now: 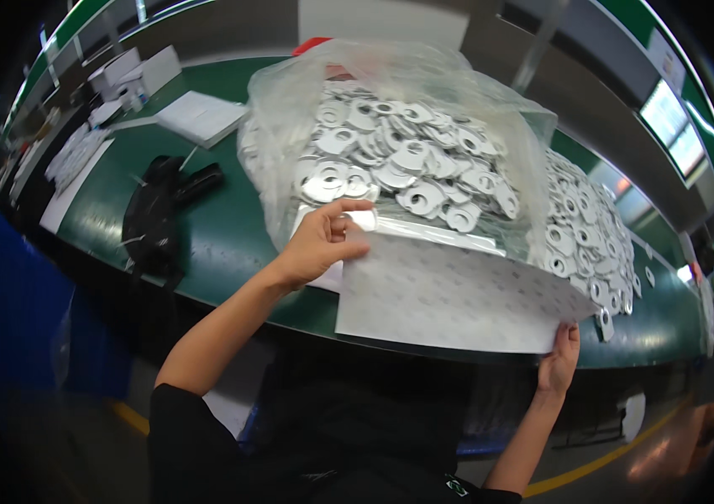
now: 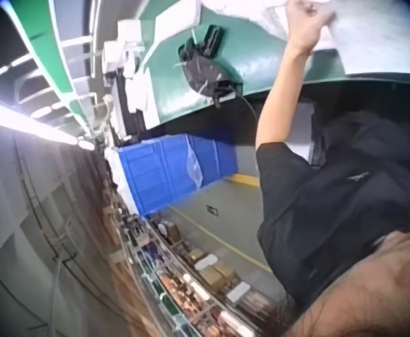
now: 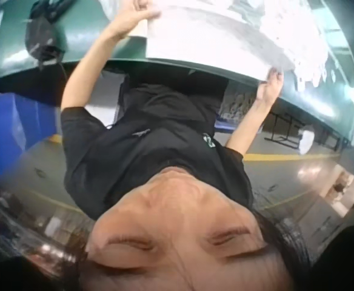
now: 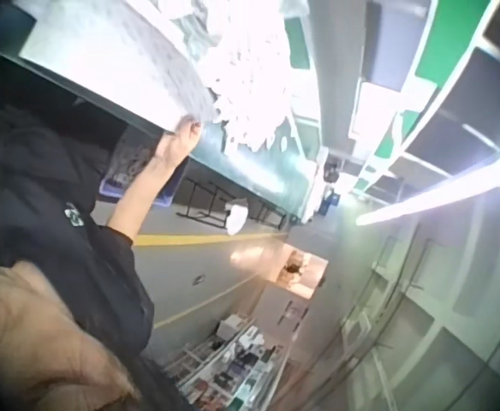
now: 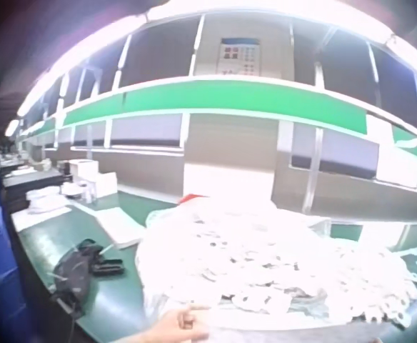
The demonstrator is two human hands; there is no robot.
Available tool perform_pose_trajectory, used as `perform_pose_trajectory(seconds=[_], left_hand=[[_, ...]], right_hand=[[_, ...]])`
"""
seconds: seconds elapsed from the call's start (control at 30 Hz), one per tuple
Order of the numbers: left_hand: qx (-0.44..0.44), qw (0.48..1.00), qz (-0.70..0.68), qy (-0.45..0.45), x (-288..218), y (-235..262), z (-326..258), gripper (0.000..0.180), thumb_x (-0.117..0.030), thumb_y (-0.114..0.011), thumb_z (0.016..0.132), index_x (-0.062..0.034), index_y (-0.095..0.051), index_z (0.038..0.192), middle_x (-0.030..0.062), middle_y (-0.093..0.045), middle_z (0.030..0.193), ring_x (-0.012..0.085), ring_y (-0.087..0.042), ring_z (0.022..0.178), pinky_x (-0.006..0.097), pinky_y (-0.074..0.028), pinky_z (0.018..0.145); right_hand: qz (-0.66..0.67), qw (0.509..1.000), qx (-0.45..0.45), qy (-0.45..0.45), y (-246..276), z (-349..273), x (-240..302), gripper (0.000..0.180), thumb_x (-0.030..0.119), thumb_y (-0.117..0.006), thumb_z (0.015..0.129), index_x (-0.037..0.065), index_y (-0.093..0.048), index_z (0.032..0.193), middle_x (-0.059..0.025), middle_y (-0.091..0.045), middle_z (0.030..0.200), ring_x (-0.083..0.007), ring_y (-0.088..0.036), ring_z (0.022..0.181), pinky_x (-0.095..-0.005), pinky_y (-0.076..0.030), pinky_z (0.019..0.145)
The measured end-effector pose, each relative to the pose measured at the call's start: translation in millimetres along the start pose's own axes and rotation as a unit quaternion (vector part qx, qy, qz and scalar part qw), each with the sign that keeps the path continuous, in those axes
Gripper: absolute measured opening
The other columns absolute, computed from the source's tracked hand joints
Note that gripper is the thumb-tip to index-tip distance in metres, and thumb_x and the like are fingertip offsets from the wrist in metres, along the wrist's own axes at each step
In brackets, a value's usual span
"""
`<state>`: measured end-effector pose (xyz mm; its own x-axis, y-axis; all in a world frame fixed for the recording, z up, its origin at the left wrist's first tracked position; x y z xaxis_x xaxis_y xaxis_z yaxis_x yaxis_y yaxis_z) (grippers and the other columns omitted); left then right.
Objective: Apply circular adhesive stickers to white plastic components on an industrial assembly line.
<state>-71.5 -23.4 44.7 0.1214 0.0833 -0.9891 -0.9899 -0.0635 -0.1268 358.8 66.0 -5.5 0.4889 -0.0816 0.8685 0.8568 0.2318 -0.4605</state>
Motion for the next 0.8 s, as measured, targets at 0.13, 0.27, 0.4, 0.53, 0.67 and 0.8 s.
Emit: perform_pose_trajectory(seconds=[0.13, 0.27, 0.4, 0.53, 0.67, 0.8], left_hand=[[-0.184, 0.949, 0.148, -0.209, -97.9, 61.6, -52.8, 0.016, 0.005, -0.061, 0.080, -0.0014, -0.069, 0.092, 0.0032, -0.067, 0.088, 0.0067, -0.060, 0.079, 0.020, -0.049, 0.072], [-0.392, 0.775, 0.286, -0.405, -205.2, 163.9, -182.2, 0.018, -0.004, -0.060, 0.086, -0.0056, -0.065, 0.103, 0.0028, -0.066, 0.094, 0.0091, -0.060, 0.088, 0.022, -0.047, 0.081], [-0.682, 0.607, 0.317, -0.255, -191.1, 274.0, -378.3, 0.028, -0.013, -0.062, 0.088, 0.0009, -0.060, 0.112, 0.0081, -0.063, 0.110, 0.0123, -0.058, 0.100, 0.021, -0.044, 0.089], [-0.778, 0.523, 0.314, -0.149, -47.4, 344.5, -604.6, 0.026, -0.009, -0.063, 0.087, 0.0019, -0.062, 0.110, 0.0096, -0.062, 0.112, 0.0145, -0.058, 0.101, 0.024, -0.044, 0.091], [-0.801, 0.466, 0.377, -0.005, 102.6, 316.2, -753.7, 0.015, -0.003, -0.065, 0.082, 0.0016, -0.067, 0.096, 0.0110, -0.067, 0.101, 0.0156, -0.061, 0.091, 0.028, -0.048, 0.084], [-0.821, 0.495, 0.227, 0.172, 222.8, 283.8, -761.8, 0.016, -0.003, -0.067, 0.081, -0.0008, -0.068, 0.097, 0.0053, -0.068, 0.091, 0.0113, -0.062, 0.081, 0.024, -0.049, 0.077]], right_hand=[[-0.032, 0.993, 0.111, -0.021, -47.5, 2.5, -2.9, 0.044, 0.022, -0.051, 0.095, 0.004, -0.039, 0.133, -0.0083, -0.051, 0.125, -0.0185, -0.051, 0.112, -0.0341, -0.041, 0.097], [-0.384, 0.919, -0.085, 0.013, 7.3, 19.1, 10.1, 0.028, 0.015, -0.052, 0.095, -0.002, -0.054, 0.117, -0.0083, -0.059, 0.112, -0.0128, -0.053, 0.101, -0.0257, -0.039, 0.093], [-0.488, 0.865, -0.100, 0.062, 47.9, 22.8, 6.9, 0.032, 0.013, -0.056, 0.092, -0.005, -0.053, 0.119, -0.0112, -0.057, 0.116, -0.0164, -0.053, 0.103, -0.0269, -0.040, 0.092], [-0.505, 0.859, -0.070, 0.041, 28.1, 14.2, 8.5, 0.034, 0.013, -0.053, 0.094, -0.005, -0.050, 0.122, -0.0106, -0.055, 0.120, -0.0160, -0.052, 0.106, -0.0267, -0.038, 0.095], [-0.548, 0.837, 0.001, 0.014, 58.0, 22.3, -1.2, 0.041, 0.016, -0.056, 0.093, -0.002, -0.046, 0.128, -0.0140, -0.056, 0.119, -0.0181, -0.053, 0.106, -0.0276, -0.040, 0.094], [-0.560, 0.828, 0.000, -0.028, -2.8, -5.2, -3.7, 0.050, 0.018, -0.056, 0.092, 0.004, -0.038, 0.135, -0.0180, -0.049, 0.125, -0.0212, -0.051, 0.106, -0.0307, -0.039, 0.091]])
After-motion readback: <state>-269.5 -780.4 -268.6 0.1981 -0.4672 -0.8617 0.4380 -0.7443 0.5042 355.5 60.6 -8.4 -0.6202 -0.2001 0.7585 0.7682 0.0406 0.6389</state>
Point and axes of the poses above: each hand's wrist, its own z-axis towards the middle knuckle, its own y-axis out of the back of the hand, x = y × z, the point moved 8 cm from there along z, towards the middle knuckle
